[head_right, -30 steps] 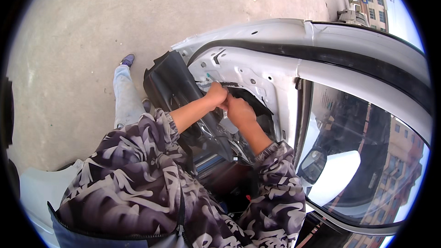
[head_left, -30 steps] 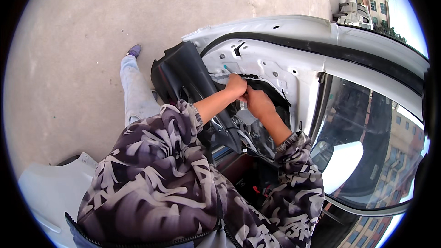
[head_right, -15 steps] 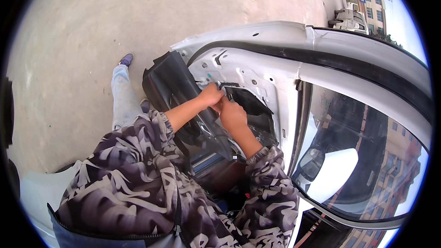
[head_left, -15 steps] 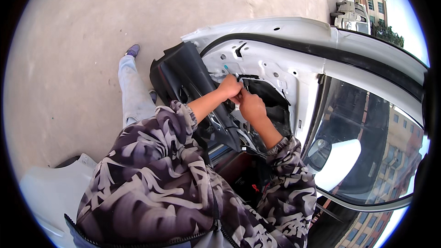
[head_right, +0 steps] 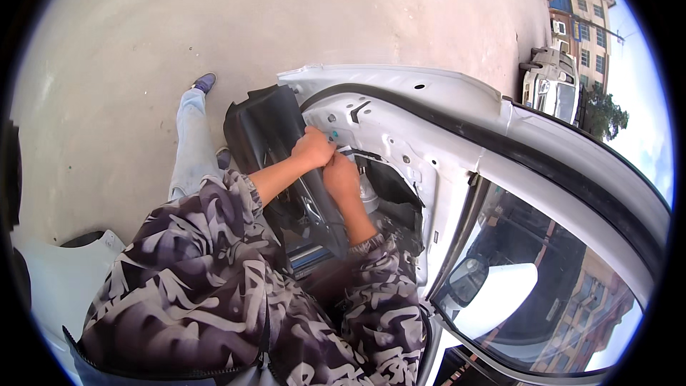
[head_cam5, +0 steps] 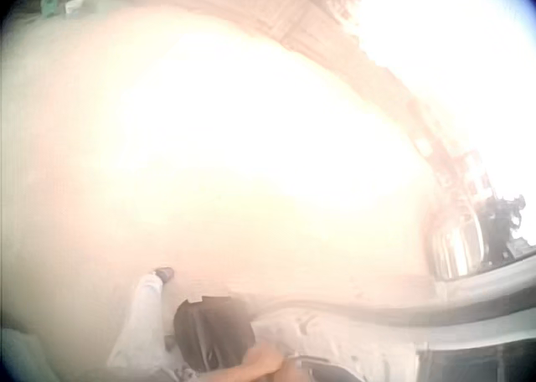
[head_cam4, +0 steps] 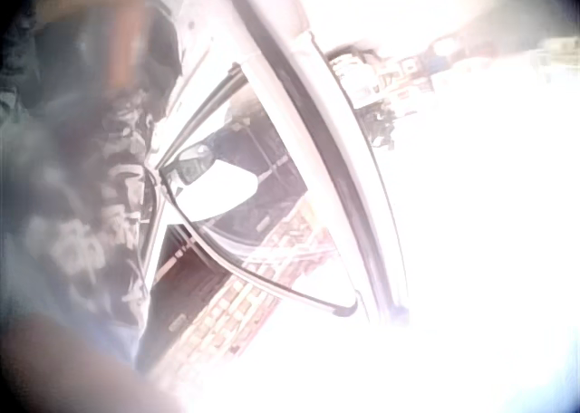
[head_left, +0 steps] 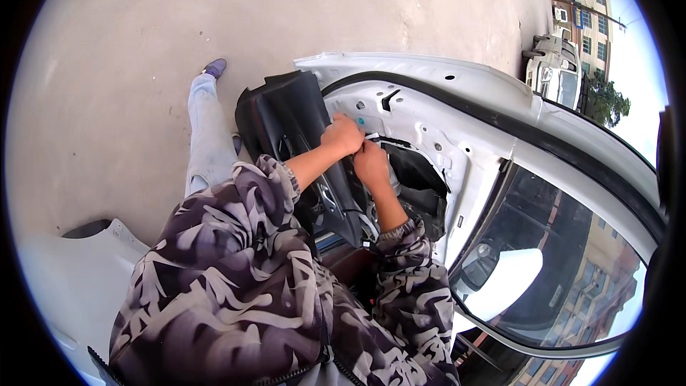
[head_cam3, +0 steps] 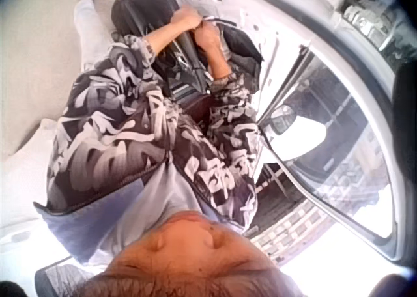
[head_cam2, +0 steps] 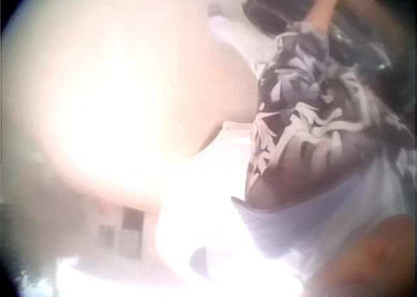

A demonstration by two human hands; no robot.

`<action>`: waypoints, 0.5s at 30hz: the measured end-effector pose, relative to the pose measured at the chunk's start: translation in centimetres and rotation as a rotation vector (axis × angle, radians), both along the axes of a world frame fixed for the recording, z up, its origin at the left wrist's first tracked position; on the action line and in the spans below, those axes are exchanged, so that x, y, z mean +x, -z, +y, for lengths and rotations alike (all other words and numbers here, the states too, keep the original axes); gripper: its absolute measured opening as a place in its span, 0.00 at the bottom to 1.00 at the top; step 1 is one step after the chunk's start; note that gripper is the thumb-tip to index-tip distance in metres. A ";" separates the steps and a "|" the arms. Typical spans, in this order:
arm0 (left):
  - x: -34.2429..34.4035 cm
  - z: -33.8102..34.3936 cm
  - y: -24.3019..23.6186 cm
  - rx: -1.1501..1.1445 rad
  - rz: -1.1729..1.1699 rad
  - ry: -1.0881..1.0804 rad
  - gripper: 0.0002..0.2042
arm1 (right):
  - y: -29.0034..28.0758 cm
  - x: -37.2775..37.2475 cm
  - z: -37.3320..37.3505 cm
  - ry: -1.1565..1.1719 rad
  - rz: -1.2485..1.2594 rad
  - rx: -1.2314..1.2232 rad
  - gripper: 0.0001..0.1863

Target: The person uses a screwdriver to remove screws from the exterior door handle and interior trim of a white car door. They then detach the door panel and set it aside.

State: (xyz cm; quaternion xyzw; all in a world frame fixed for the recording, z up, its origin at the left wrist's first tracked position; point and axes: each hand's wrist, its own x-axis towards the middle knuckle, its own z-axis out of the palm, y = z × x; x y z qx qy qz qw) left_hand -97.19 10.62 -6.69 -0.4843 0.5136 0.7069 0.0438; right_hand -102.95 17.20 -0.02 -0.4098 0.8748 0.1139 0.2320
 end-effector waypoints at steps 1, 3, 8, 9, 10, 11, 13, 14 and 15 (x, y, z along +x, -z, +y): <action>0.8 1.0 0.6 -0.008 -0.017 0.011 0.32 | 1.0 -0.3 1.0 -0.008 -0.053 0.016 0.18; 0.4 3.8 4.4 -0.005 -0.024 0.064 0.31 | 2.0 -0.3 2.2 -0.092 -0.134 0.036 0.16; -0.3 4.7 2.0 -0.130 0.155 0.126 0.25 | -0.8 0.7 5.7 -0.095 -0.091 0.122 0.16; -0.6 4.4 1.4 -0.158 0.191 0.103 0.23 | -1.7 1.2 5.3 -0.085 -0.058 0.135 0.16; -0.9 4.3 1.0 -0.186 0.228 0.079 0.22 | -2.2 1.4 5.2 -0.073 -0.024 0.149 0.17; -1.2 4.5 0.9 -0.209 0.241 0.079 0.21 | -2.3 1.4 5.6 -0.061 -0.015 0.139 0.16; -1.8 4.8 0.6 -0.255 0.276 0.084 0.19 | -2.5 1.6 6.2 -0.029 0.009 0.121 0.15; -2.0 4.8 0.2 -0.269 0.257 0.101 0.17 | -2.5 1.8 6.5 -0.004 0.004 0.084 0.16; -2.3 4.9 0.3 -0.281 0.264 0.106 0.17 | -2.7 2.2 6.6 0.022 0.001 0.047 0.17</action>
